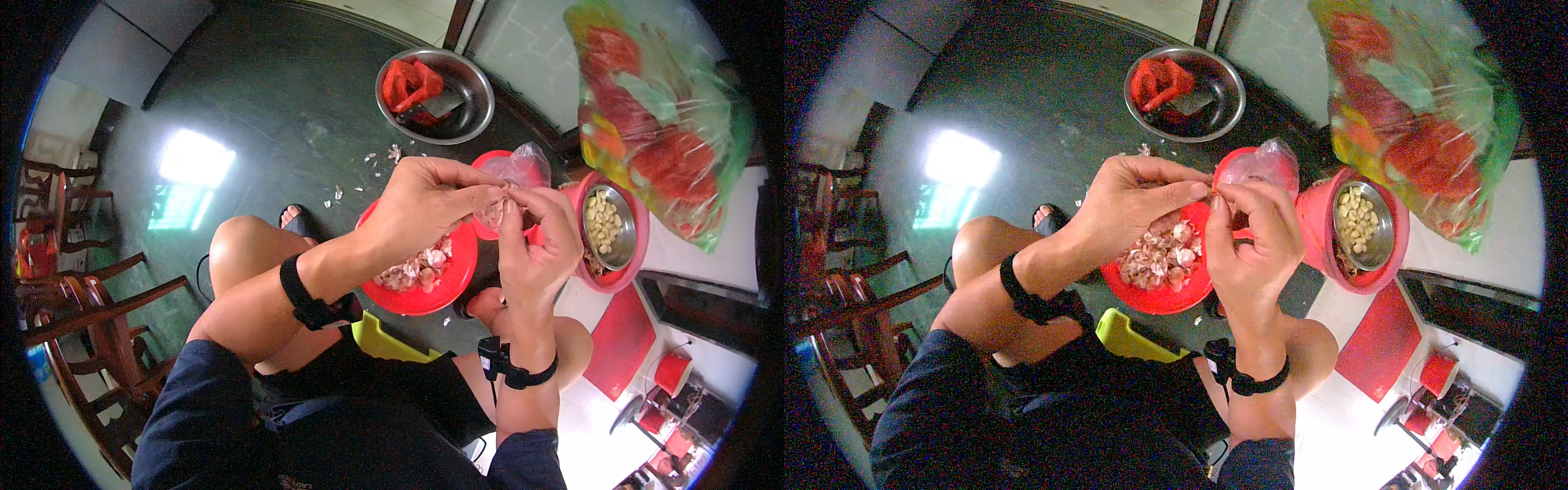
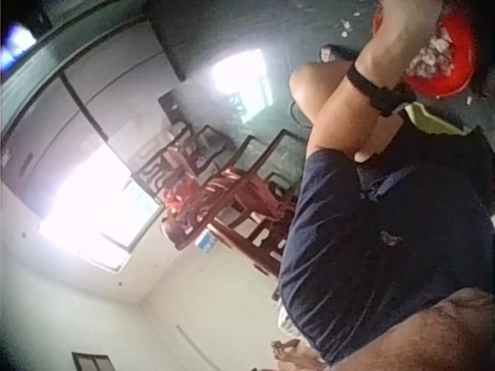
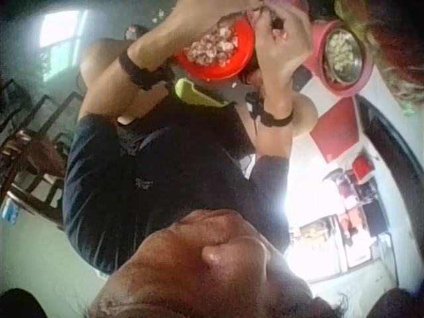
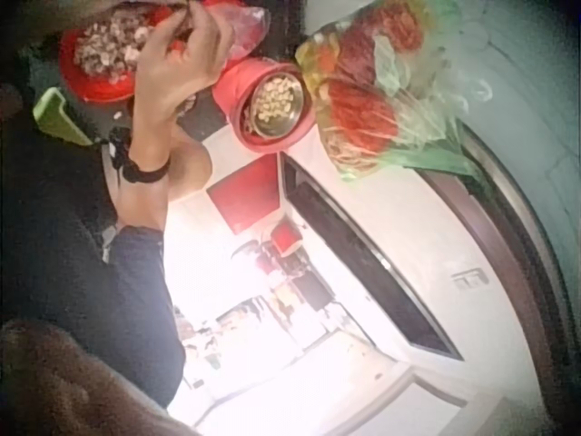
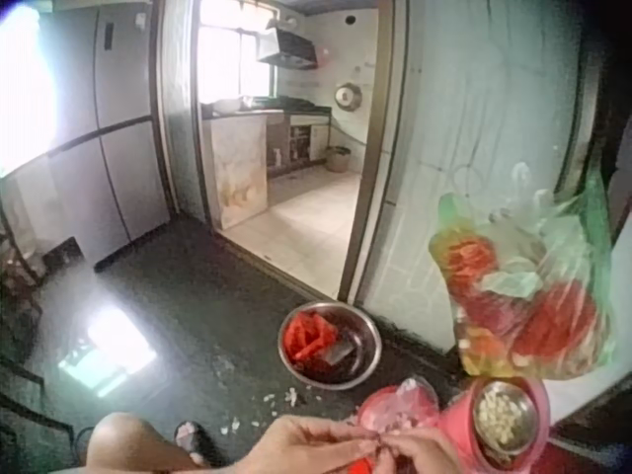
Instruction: The person is peeling garlic cloves and placing them into a small plastic bag.
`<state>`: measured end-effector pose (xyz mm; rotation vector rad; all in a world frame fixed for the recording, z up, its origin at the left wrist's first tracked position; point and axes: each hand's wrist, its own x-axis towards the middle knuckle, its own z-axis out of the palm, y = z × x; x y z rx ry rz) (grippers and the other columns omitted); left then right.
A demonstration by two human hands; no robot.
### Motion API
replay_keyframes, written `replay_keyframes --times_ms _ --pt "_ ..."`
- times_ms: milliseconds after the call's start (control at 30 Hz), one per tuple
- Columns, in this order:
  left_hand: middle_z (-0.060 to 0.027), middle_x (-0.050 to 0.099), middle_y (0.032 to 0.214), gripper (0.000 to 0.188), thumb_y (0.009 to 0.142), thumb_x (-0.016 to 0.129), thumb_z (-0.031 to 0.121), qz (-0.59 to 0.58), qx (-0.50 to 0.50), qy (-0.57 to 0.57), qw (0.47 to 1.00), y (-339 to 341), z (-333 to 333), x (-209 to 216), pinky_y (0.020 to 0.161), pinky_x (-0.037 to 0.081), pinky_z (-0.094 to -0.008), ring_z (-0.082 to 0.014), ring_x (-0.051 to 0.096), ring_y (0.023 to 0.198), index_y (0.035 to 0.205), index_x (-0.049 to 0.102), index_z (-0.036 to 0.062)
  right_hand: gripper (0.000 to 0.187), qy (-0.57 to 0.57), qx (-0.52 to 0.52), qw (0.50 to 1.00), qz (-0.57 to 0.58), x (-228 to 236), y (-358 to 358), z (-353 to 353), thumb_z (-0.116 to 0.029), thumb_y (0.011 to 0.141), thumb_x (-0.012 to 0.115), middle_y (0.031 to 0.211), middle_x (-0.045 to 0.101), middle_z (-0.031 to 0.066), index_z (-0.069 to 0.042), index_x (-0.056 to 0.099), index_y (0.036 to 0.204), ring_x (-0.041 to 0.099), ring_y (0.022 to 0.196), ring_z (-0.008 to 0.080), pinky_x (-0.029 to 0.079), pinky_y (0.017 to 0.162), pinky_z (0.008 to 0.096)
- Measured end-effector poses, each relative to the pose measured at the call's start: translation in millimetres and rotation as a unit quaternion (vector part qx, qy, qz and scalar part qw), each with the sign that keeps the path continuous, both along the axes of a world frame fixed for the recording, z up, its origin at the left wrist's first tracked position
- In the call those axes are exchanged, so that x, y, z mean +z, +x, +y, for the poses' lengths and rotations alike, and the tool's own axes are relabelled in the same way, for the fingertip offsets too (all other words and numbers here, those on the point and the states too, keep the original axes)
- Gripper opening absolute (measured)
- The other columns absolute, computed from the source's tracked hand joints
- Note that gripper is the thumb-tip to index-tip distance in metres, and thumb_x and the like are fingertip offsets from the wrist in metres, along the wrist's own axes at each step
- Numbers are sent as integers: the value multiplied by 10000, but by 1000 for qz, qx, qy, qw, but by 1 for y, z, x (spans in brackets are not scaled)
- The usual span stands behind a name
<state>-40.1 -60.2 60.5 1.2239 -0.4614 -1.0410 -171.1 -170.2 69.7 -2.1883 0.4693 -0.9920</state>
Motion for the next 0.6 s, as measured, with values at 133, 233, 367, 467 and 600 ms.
replay_keyframes --times_ms 133,233,367,467,600 --pt "-7 712 784 183 962 728 135 -55 3 -8 998 1 0 -3 544 452 -211 -50 580 634 1044 781 -20 169 -35 9 999 -7 -1 -1 -5 91 825 723 952 686 125 5 707 969 686 777 211 558 655 299" --pt "-54 757 828 167 944 731 125 -170 29 -54 984 1 -2 -8 655 539 -259 -95 664 732 1015 782 -18 161 -39 25 999 -6 -1 -2 -5 87 827 721 938 681 121 8 702 965 683 761 206 558 652 300" --pt "-95 780 888 152 927 730 110 -197 20 -8 980 -1 0 -1 761 572 -297 -124 708 833 993 776 -19 154 -42 30 999 15 -1 -2 -7 92 813 715 914 674 121 11 682 939 680 753 210 559 655 310" --pt "-106 776 881 144 922 726 96 -226 30 -21 973 -3 0 -2 739 571 -291 -124 709 808 999 774 -16 156 -39 40 998 22 -4 -3 -10 94 798 716 903 671 121 12 670 923 678 750 216 558 656 314" --pt "-99 776 882 146 927 718 89 -226 21 -15 974 -3 2 -5 723 569 -284 -118 704 795 1016 772 -13 147 9 48 998 26 -8 -3 -10 90 796 707 893 669 114 10 661 910 672 753 208 552 656 305"
